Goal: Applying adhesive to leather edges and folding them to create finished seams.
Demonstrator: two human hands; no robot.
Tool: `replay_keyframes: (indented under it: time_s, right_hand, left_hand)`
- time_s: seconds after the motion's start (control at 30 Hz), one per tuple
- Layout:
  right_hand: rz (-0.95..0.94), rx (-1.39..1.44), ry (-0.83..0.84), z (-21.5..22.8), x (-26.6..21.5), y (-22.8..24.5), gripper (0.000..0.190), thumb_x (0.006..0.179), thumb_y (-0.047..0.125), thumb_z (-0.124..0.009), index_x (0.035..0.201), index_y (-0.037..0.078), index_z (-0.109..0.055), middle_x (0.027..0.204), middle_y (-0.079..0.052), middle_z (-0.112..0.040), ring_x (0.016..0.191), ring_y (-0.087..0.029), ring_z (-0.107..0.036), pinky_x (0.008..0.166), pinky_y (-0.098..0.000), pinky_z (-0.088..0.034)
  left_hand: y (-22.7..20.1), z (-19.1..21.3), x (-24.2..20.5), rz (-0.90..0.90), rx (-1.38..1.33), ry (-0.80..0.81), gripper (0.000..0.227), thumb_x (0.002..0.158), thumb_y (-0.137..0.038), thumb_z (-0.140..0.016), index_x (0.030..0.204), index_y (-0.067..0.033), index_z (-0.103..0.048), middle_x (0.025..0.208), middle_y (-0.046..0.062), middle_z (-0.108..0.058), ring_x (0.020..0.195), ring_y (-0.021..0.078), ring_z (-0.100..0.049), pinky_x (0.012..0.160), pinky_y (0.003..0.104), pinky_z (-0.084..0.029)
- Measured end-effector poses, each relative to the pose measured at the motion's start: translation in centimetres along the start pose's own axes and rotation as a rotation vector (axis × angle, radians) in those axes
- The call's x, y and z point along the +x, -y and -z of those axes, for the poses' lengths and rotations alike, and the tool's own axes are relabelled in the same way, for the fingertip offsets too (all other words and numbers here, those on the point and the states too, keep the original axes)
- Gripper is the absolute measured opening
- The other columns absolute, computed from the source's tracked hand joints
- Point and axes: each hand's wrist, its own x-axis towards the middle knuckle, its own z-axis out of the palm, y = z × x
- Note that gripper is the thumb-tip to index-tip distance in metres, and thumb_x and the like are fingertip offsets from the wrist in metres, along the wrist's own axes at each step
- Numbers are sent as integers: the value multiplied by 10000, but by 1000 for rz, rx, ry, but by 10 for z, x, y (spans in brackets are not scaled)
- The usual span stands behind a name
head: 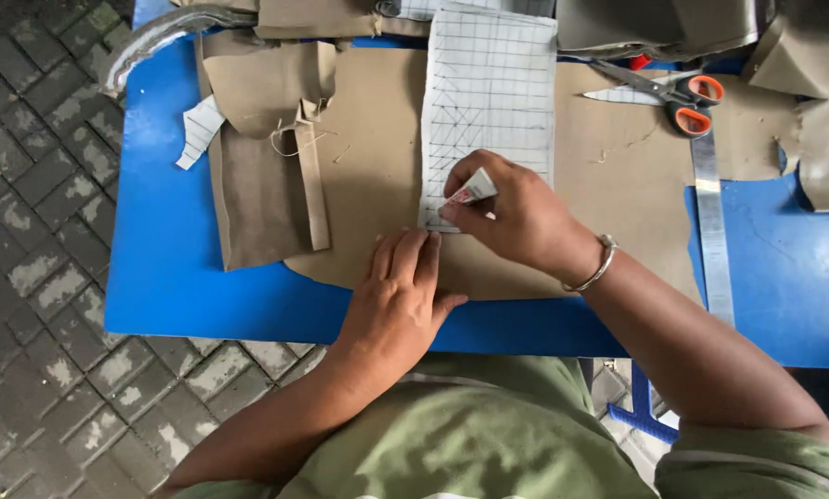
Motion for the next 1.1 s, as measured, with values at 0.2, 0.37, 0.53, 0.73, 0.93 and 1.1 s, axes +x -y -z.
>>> replay_keyframes:
  time_s: [0.2,0.37,0.53,0.73,0.93,1.1]
  right_hand:
    - [119,-130,0,-19,8,-4,238,821,107,-761,1033,100,-651,860,-176,-666,805,-422,-703,664,-478,-613]
    - [301,-201,-18,-27,6,-6,221,833,88,-722,1027,122,-622,946,-127,-659,907,-404,-703,704,-509,-595]
    - [278,-325,-49,-11,-11,-11,141,871,52,-708,1003,47,-659,925,-194,-686,818,-421,-723,648,-513,-610]
    - [267,-287,-172,-27,-16,-19,190,847,85,-739,1013,107,-649,955,-125,-713,858,-380,-740,694,-489,-601]
    - [183,-347,-258,-7,-32,-14,158,842,58,-749,959,96,-651,922,-141,-723,831,-411,-733,672,-515,-590]
    - [4,-399,-358,13,-58,-33,161,878,59,-776,985,119,-672,938,-110,-727,868,-361,-727,676,-431,-605]
  left_hand:
    - [10,-7,2,40,81,-123,693,908,-615,-685,1281,-31,-647,1204,122,-519,1162,297,-503,1108,549,-406]
    - [13,-12,0,35,54,-206,635,958,-597,-630,1288,-55,-670,1143,81,-584,1125,264,-493,1118,618,-325]
    - [12,-6,0,26,30,-204,598,971,-587,-643,1212,-42,-694,1136,81,-561,1149,263,-471,1112,622,-330]
    - [12,-7,4,6,15,-237,602,957,-567,-673,1187,-10,-697,1177,107,-578,1200,282,-475,1127,625,-334]
    - [17,-7,5,11,-38,-206,544,986,-496,-679,1227,-9,-676,1230,110,-567,1236,281,-466,1151,643,-297]
    - [20,-11,4,13,-38,-173,537,954,-480,-704,1268,-48,-653,1257,86,-565,1274,274,-451,1158,637,-262]
